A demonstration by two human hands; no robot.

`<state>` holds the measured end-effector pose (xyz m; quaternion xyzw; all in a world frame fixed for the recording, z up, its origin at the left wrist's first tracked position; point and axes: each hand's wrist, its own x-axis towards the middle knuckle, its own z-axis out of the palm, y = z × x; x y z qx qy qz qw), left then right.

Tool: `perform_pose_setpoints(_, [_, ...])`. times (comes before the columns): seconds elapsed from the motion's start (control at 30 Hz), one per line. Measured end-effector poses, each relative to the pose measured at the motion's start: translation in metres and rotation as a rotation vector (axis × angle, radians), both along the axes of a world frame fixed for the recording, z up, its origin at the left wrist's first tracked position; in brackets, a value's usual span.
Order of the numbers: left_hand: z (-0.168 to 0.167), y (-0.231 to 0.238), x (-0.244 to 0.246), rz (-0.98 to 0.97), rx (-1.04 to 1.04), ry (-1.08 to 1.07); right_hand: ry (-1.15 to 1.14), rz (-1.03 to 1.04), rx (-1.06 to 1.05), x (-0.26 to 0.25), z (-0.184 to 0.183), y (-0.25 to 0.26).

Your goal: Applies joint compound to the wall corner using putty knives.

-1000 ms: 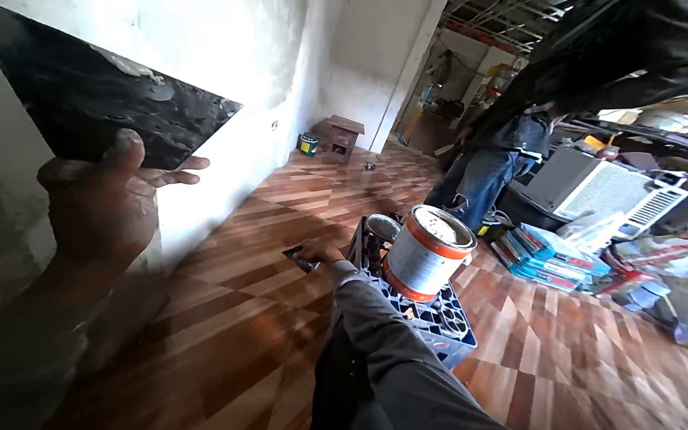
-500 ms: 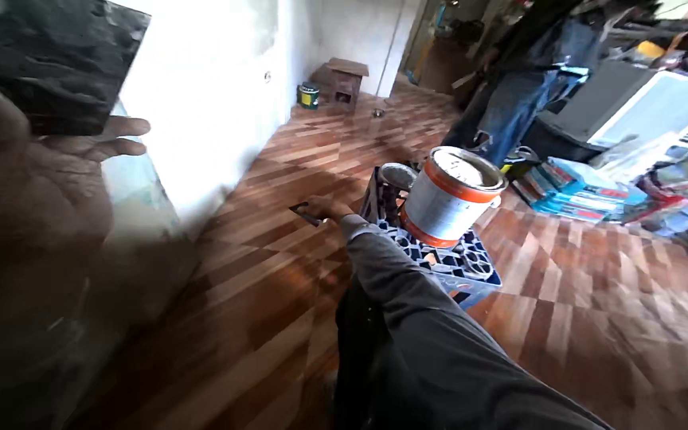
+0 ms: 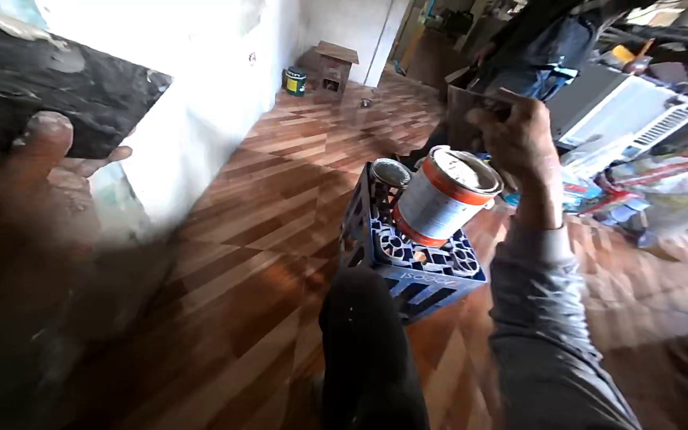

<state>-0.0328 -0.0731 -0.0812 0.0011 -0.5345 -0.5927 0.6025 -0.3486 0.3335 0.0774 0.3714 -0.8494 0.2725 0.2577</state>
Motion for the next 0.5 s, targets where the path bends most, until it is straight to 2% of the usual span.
perform_pose_setpoints(0.07, [-0.007, 0.002, -0.014, -0.044, 0.030, -0.008, -0.093, -0.130, 0.160, -0.030, 0.017, 0.025])
perform_pose_setpoints(0.17, [-0.013, 0.008, -0.030, -0.085, 0.014, -0.046, -0.215, -0.222, 0.409, -0.063, 0.019, 0.037])
perform_pose_setpoints(0.33, [-0.028, 0.012, -0.052, -0.099, -0.011, -0.141, -0.227, -0.198, 0.648, -0.099, -0.002, 0.027])
perform_pose_setpoints(0.43, [-0.028, 0.029, -0.059, -0.154, 0.041, -0.173, -0.237, -0.154, 0.742, -0.111, -0.020, 0.016])
perform_pose_setpoints(0.5, [-0.031, 0.034, -0.061, -0.197, 0.111, -0.198, -0.329, -0.067, 0.748, -0.109, -0.012, 0.017])
